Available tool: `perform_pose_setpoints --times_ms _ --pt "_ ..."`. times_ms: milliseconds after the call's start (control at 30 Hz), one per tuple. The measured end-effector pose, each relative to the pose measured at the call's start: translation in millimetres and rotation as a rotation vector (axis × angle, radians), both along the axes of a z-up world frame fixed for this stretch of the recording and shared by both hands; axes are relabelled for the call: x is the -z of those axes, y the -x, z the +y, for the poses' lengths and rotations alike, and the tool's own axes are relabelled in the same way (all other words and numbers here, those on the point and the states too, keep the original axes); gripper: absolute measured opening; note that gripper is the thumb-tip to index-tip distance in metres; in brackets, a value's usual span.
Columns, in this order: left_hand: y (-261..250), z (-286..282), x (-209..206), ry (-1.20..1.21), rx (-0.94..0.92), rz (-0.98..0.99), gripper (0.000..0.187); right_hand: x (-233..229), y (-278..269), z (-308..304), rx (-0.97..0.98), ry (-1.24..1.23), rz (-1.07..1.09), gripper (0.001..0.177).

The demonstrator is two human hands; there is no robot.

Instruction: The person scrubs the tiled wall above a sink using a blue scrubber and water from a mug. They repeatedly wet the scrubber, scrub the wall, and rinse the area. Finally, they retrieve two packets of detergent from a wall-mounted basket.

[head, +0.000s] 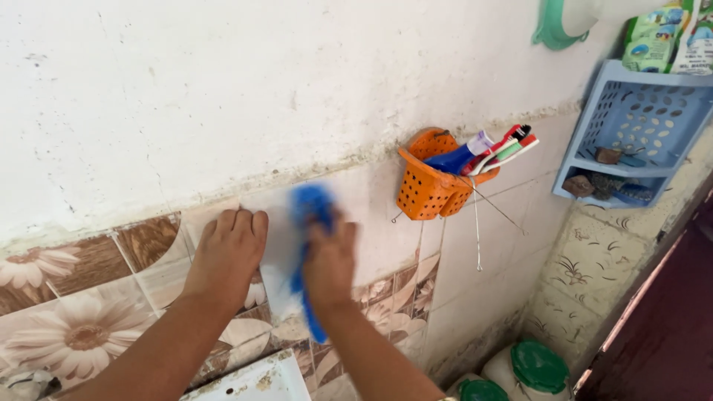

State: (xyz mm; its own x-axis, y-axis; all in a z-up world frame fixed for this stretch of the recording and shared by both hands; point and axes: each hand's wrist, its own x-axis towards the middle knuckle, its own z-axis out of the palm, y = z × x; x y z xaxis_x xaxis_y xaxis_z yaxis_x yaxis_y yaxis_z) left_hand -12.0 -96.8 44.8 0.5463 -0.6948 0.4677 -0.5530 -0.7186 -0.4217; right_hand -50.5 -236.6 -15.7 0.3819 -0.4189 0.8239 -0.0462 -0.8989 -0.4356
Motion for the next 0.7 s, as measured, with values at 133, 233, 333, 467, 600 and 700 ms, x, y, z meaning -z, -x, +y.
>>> perform_pose_setpoints --times_ms 133,233,333,467,600,700 --pt "-1.7 0.3 -0.9 -0.061 -0.036 -0.001 0.072 -10.2 -7.3 -35.1 0.146 -0.106 -0.235 0.052" --pt "-1.0 -2.4 -1.5 -0.037 -0.020 -0.001 0.073 4.1 -18.8 -2.4 -0.570 -1.263 -0.458 0.027" --pt "-0.8 -0.7 0.1 -0.016 -0.002 0.013 0.071 31.9 -16.3 19.8 0.030 0.252 -0.059 0.043" --pt "-8.4 2.8 7.0 -0.132 -0.046 0.106 0.055 22.5 -11.5 -6.3 -0.023 -0.114 -0.074 0.068" --pt "-18.2 -1.9 20.7 -0.060 0.106 -0.013 0.047 -0.6 -6.7 -25.2 0.061 -0.256 -0.141 0.057" --pt "-27.2 -13.1 25.0 -0.081 0.083 -0.069 0.046 11.6 -9.2 4.7 -0.505 -1.201 -0.313 0.035"
